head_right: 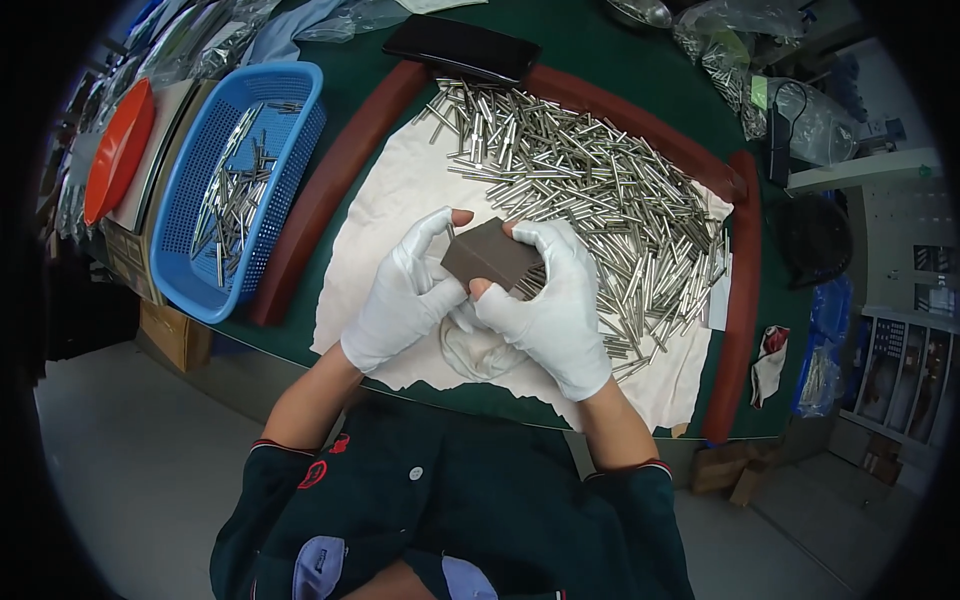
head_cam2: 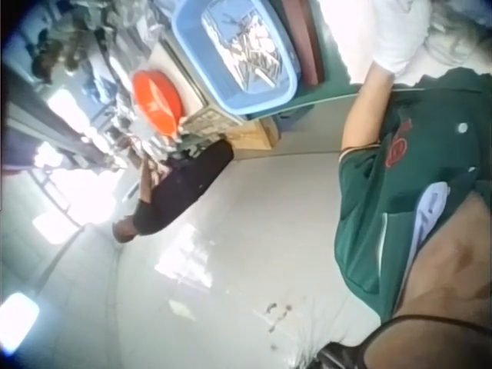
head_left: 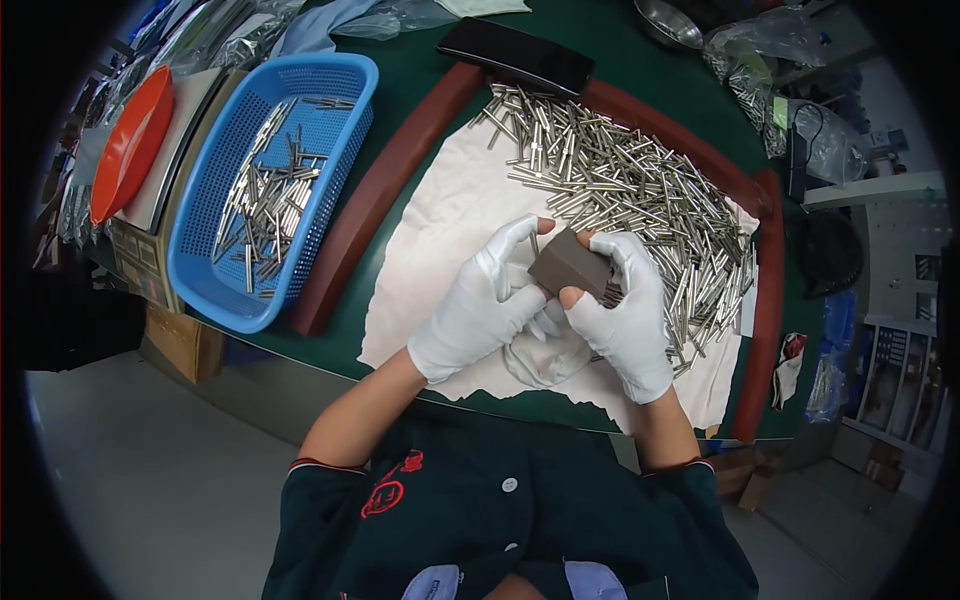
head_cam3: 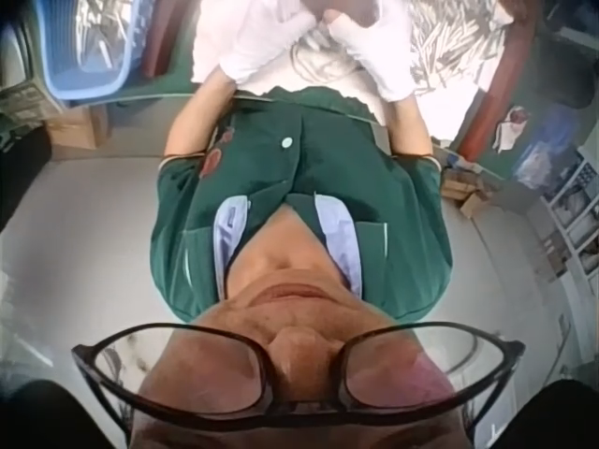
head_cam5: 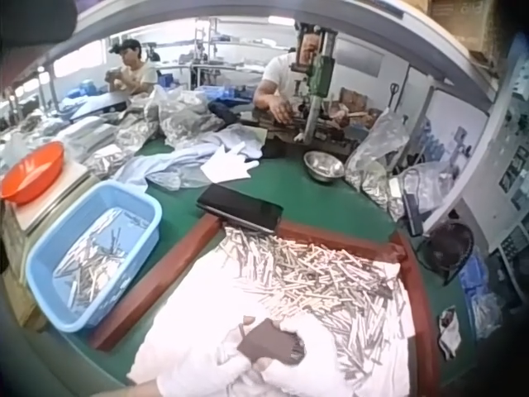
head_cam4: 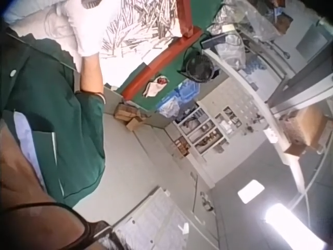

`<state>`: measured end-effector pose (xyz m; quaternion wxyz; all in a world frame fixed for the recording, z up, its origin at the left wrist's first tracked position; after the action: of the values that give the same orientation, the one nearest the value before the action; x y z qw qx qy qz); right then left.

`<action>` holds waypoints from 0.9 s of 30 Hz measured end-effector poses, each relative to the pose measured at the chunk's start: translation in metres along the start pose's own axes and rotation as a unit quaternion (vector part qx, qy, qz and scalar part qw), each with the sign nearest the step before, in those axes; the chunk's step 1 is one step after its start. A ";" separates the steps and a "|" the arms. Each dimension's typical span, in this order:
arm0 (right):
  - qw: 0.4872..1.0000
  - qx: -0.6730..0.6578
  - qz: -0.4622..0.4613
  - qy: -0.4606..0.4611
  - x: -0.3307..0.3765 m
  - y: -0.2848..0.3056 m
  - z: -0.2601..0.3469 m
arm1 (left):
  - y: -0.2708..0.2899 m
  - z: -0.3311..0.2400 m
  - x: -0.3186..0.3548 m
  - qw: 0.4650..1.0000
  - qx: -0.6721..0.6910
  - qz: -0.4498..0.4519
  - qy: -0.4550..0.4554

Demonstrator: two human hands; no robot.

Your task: Polishing small cylindrical metal pins using a sanding block at a manufacturing workbench.

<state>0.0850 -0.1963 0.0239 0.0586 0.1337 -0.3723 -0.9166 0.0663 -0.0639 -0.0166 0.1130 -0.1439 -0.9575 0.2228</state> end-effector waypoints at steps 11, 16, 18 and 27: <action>0.996 -0.053 -0.005 -0.065 -0.002 0.004 -0.013 | 0.002 0.003 0.000 0.999 0.030 0.000 0.030; 1.000 0.000 -0.007 -0.025 -0.004 0.007 -0.008 | -0.003 -0.005 0.000 0.999 -0.051 0.006 -0.009; 1.000 -0.002 -0.013 -0.002 -0.005 0.008 -0.001 | -0.002 -0.006 0.000 0.996 -0.069 0.002 -0.064; 1.000 -0.003 0.022 0.012 -0.002 0.006 0.004 | -0.003 -0.003 0.001 0.997 -0.074 0.021 0.006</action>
<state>0.0854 -0.1973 0.0311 0.0835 0.1366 -0.3718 -0.9144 0.0653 -0.0645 -0.0121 0.1034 -0.1730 -0.9675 0.1529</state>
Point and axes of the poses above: each hand's wrist, its own x-axis away from the middle knuckle, its own y-axis out of the back of the hand, z = x × y, the point moved 9 cm from there along -x, towards the middle knuckle, and after that the axes turned 13 degrees about x, right-handed, at the moved point
